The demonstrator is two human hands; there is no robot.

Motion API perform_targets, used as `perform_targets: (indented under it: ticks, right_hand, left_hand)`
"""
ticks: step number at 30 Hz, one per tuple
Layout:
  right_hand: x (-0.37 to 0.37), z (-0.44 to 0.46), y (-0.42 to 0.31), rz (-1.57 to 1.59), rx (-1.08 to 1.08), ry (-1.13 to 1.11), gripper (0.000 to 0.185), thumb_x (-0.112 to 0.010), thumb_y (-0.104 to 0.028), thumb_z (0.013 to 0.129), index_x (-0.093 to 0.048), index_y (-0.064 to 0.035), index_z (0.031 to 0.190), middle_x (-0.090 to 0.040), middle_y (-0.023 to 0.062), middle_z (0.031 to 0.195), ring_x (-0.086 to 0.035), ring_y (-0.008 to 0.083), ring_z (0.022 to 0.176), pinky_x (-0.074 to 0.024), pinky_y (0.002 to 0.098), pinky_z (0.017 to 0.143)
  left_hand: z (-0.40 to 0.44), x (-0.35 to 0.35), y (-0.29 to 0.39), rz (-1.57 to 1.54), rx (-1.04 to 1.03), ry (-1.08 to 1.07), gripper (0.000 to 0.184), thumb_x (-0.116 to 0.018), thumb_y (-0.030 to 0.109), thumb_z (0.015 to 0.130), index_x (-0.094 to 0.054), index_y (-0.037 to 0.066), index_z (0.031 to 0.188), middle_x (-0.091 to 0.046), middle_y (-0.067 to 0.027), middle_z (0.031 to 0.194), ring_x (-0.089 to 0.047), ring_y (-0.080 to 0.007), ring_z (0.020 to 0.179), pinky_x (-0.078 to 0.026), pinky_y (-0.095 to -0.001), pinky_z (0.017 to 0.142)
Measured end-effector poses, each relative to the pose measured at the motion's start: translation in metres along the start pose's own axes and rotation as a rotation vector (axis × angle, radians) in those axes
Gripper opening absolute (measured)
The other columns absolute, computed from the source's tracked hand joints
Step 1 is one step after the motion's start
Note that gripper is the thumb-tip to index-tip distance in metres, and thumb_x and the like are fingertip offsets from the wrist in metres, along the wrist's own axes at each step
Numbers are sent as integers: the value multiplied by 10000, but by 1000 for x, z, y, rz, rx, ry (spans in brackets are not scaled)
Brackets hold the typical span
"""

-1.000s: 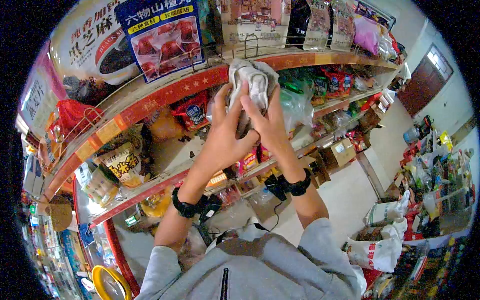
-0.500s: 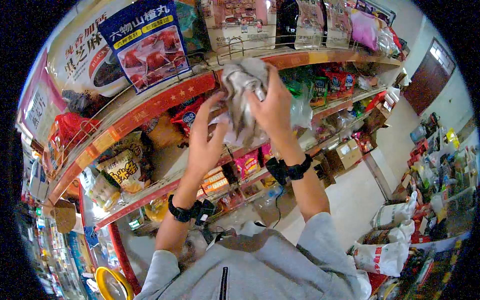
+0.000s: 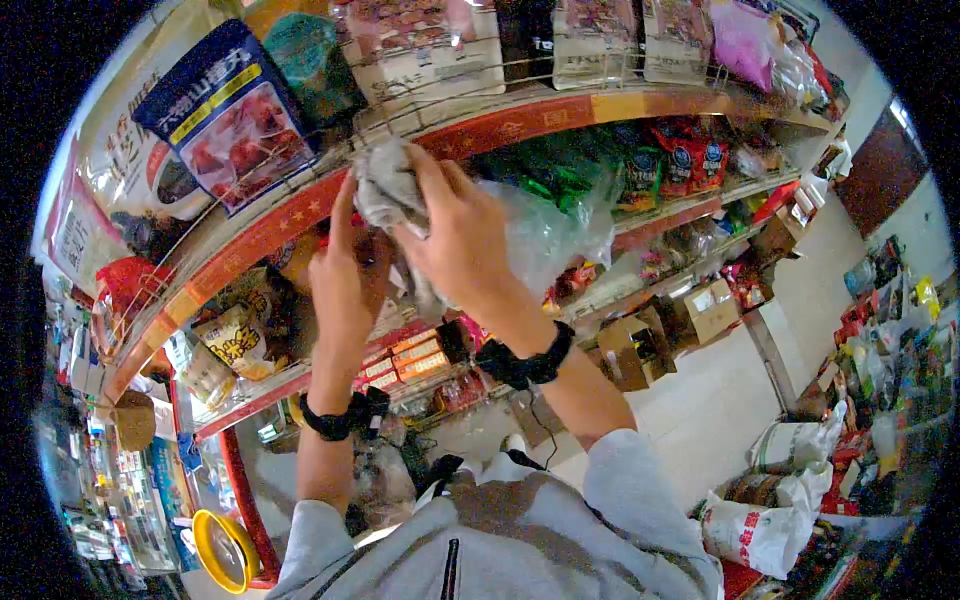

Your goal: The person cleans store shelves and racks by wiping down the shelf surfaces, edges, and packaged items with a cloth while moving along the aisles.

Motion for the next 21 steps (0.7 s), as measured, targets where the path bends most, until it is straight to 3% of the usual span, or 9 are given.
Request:
perform_targets:
  ticks: [5, 7, 12, 14, 16, 19, 21]
  right_hand:
    - [15, -1, 22, 7, -18, 5, 652, -785, -101, 721, -555, 13, 1320, -654, 239, 1183, -657, 412, 1063, -534, 427, 912]
    - [32, -1, 44, -148, -49, 90, 629, -776, -105, 734, -565, 18, 1314, -665, 231, 1176, -664, 397, 1066, -525, 434, 925]
    - [104, 13, 92, -388, -201, 281, 637, -779, -190, 782, -561, 67, 1323, -684, 250, 1186, -661, 378, 1117, -499, 420, 958]
    - [115, 18, 98, -454, -233, 275, 645, -780, -193, 787, -553, 79, 1325, -679, 261, 1193, -657, 382, 1124, -495, 420, 963]
    - [111, 20, 90, -536, -283, 277, 653, -784, -197, 788, -549, 95, 1323, -671, 273, 1202, -652, 390, 1129, -484, 414, 987]
    - [80, 11, 61, -523, -229, 177, 661, -791, -181, 767, -553, 89, 1322, -666, 271, 1206, -649, 395, 1133, -481, 410, 1001]
    - [53, 2, 48, -454, -17, 138, 708, -796, -195, 750, -529, -8, 1378, -658, 257, 1186, -642, 433, 1055, -527, 452, 907]
  left_hand:
    - [15, -2, 1, 135, -15, -8, 697, -675, 100, 833, -469, 196, 1493, -646, -88, 629, -651, -277, 530, -527, -411, 542]
    - [17, -4, -1, 198, -226, 80, 657, -681, 104, 834, -519, 209, 1462, -623, -86, 597, -626, -271, 498, -519, -407, 524]
    - [13, -3, -7, 277, -182, 34, 609, -665, 131, 859, -541, 220, 1449, -600, -86, 575, -570, -261, 440, -500, -404, 489]
    - [12, -3, -11, 285, -112, -46, 614, -653, 160, 899, -505, 300, 1478, -629, -98, 615, -619, -279, 503, -533, -415, 534]
    - [11, -6, -16, 226, -163, 7, 656, -654, 139, 871, -488, 269, 1492, -605, -90, 576, -590, -274, 462, -508, -408, 494]
    - [9, -8, -19, 155, -226, 64, 725, -658, 114, 833, -454, 240, 1518, -582, -82, 536, -568, -270, 426, -485, -396, 453]
    - [9, -8, -19, 125, -244, 72, 752, -660, 110, 824, -437, 242, 1529, -583, -81, 535, -574, -273, 430, -488, -391, 453]
Point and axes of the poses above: each hand's wrist, its own z-axis towards the middle knuckle, its own x-axis out of the back of the hand, y = z × x, the point moved 3 cm from there along z, towards the middle knuckle
